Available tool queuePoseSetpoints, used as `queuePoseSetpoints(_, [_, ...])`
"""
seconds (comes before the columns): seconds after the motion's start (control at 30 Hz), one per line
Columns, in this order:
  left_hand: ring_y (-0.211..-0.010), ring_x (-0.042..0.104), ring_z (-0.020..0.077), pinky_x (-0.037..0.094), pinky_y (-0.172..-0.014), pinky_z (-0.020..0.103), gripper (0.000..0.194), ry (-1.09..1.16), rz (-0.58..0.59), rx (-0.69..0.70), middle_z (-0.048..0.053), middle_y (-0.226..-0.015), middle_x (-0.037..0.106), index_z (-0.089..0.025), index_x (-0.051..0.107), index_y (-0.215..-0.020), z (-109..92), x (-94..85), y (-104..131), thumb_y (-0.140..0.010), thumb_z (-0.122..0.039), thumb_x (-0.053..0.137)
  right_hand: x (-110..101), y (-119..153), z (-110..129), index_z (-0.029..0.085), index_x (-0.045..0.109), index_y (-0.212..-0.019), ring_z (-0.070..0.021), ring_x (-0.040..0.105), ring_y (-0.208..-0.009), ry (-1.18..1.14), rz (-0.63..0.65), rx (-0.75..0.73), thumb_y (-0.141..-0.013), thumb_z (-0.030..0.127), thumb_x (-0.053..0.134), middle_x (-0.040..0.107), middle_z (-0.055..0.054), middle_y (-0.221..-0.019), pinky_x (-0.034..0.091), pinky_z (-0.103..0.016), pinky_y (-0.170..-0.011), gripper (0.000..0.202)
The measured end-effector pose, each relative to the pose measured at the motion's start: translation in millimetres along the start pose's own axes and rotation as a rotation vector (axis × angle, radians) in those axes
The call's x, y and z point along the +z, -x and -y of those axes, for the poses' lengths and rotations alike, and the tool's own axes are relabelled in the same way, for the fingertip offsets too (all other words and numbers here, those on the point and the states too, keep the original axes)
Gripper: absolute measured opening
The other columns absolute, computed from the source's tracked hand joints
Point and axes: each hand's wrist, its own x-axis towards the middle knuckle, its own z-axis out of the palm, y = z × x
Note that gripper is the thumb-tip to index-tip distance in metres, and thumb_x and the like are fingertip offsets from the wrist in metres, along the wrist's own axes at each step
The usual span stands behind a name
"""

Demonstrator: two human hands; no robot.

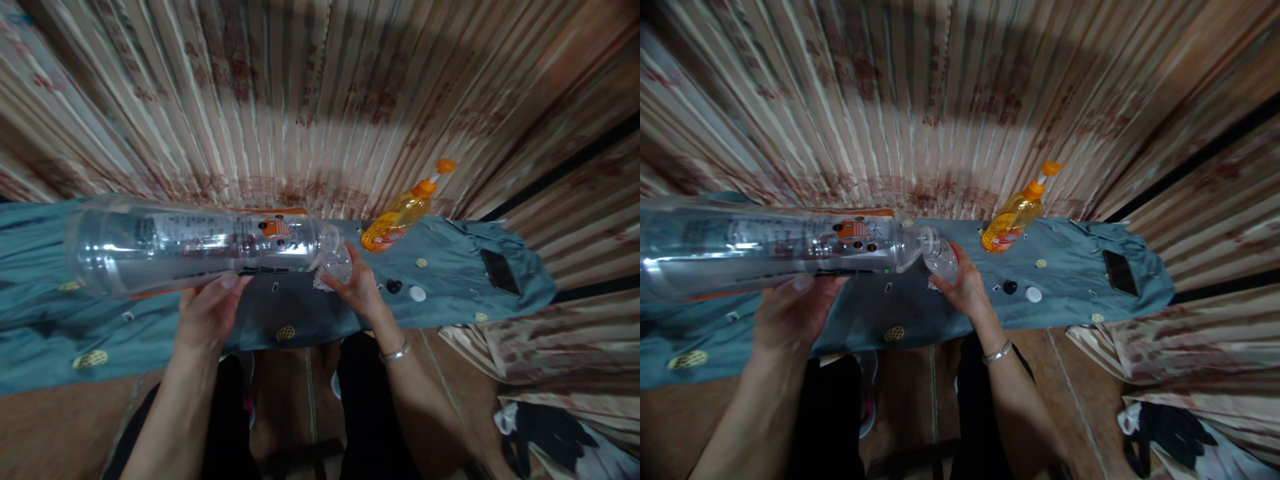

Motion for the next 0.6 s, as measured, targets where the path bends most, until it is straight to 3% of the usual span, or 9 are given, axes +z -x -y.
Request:
queuePoseSetpoints(0.2, [-0.118, 0.072, 0.0398, 0.061, -0.102, 0.062, 0.055, 0.033, 0.023, 0.018, 0.003, -0.099, 0.083, -0.032, 0.077, -0.092, -0.5, 2.0, 0.1, -0.043, -0.029, 0.102, 0.3, -1.0, 2.3, 0.016, 0.054, -0.149, -0.0364, 0.071, -0.129, -0.002, 0.001, 0.008, -0.076, 0.036, 0.088, 0.071, -0.018, -0.143, 0.058, -0.05, -0.11, 0.083])
queuePoseSetpoints(0.33, [-0.115, 0.074, 0.0384, 0.064, -0.098, 0.057, 0.056, 0.047, 0.023, 0.015, 0.002, -0.099, 0.083, -0.031, 0.078, -0.091, -0.7, 1.9, -0.4, -0.041, -0.029, 0.104, 0.3, -1.5, 2.5, 0.017, 0.054, -0.149, -0.0358, 0.07, -0.131, -0.014, 0.001, -0.006, -0.076, 0.035, 0.088, 0.071, -0.018, -0.143, 0.056, -0.05, -0.113, 0.082])
queuePoseSetpoints(0.47, [-0.11, 0.076, 0.0345, 0.07, -0.082, 0.043, 0.061, 0.029, 0.017, 0.017, 0.001, -0.099, 0.083, -0.032, 0.079, -0.093, 0.7, -1.3, -2.1, -0.038, -0.032, 0.105, 0.1, -1.8, 2.2, 0.018, 0.054, -0.149, -0.0354, 0.07, -0.13, -0.032, 0.009, -0.011, -0.077, 0.035, 0.087, 0.072, -0.017, -0.142, 0.057, -0.05, -0.112, 0.081])
queuePoseSetpoints(0.6, [-0.104, 0.078, 0.0308, 0.065, -0.061, 0.028, 0.061, 0.002, -0.005, 0.024, 0.001, -0.099, 0.083, -0.031, 0.079, -0.093, 2.1, -4.7, -3.7, -0.038, -0.032, 0.105, 0.1, -2.2, 1.2, 0.02, 0.054, -0.149, -0.0353, 0.07, -0.131, -0.042, 0.018, -0.006, -0.078, 0.036, 0.087, 0.071, -0.016, -0.144, 0.057, -0.052, -0.112, 0.08])
